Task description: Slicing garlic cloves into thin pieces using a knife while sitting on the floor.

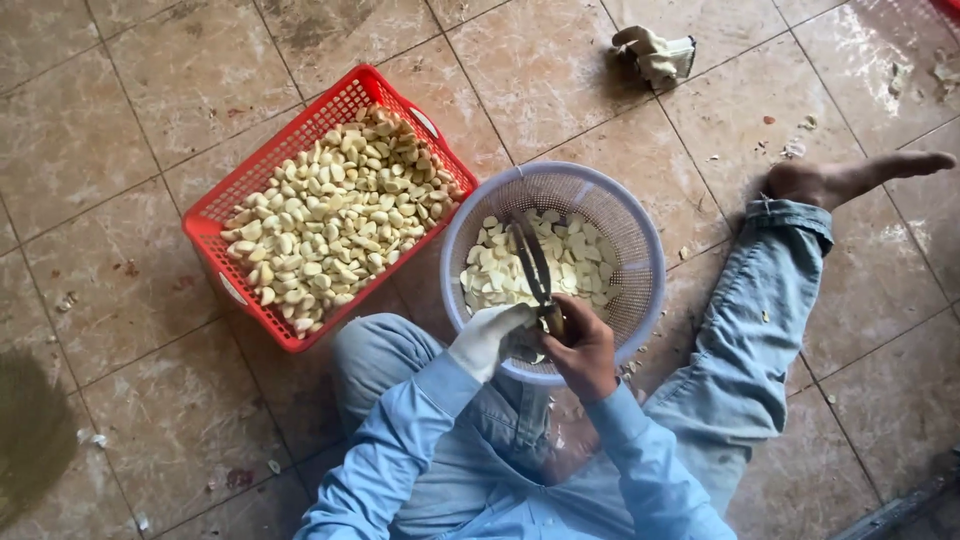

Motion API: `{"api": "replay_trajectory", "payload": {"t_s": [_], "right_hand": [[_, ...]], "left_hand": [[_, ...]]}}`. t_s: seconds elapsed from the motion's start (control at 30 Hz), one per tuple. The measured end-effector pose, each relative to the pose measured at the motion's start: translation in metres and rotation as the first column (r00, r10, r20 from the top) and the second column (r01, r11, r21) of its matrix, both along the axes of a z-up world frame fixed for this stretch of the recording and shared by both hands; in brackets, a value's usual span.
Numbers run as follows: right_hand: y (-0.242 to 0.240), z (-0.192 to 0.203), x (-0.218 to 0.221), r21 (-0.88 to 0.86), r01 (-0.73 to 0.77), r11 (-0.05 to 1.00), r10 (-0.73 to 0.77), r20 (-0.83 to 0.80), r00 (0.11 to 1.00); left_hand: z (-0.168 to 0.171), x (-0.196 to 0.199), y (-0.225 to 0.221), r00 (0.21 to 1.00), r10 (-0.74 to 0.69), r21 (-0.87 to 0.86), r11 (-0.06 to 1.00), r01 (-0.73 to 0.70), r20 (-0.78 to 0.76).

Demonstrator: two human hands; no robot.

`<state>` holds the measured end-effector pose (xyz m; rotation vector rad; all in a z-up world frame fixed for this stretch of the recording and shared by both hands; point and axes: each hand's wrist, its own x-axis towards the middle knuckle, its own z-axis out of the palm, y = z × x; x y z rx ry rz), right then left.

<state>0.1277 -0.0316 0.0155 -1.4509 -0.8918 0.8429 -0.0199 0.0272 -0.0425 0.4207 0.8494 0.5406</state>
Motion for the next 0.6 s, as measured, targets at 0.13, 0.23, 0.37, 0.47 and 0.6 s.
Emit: {"api": "replay_trajectory", "payload": {"t_s": [0.13,0.23,0.37,0.47,0.6], "right_hand": [[-0.002,-0.004,-0.007,-0.045,0.067,0.997,-0.064,0.05,0.997],[-0.001,-0.015,-0.014,-0.052,0.109,0.993,-0.108,0.021,0.994],[-0.001,-0.023,-0.017,-0.121,0.123,0.985,-0.121,0.024,0.992],[-0.005,-0.033,-0.015,-0.127,0.111,0.986,-0.1,0.092,0.991],[-0.024,-0.041,-0.003,-0.081,0.075,0.994,-0.062,0.158,0.985]], "left_hand": [[0.025,0.012,-0.003,0.985,0.026,0.188,0.982,0.007,-0.171],[0.03,0.02,-0.01,0.921,0.132,0.523,0.848,0.087,-0.366],[0.047,0.026,-0.013,0.913,0.121,0.435,0.898,0.067,-0.39],[-0.003,0.028,-0.009,0.924,0.298,0.165,0.95,-0.263,-0.24],[0.028,0.025,0.011,0.896,0.432,-0.197,0.874,-0.444,-0.104]]}}
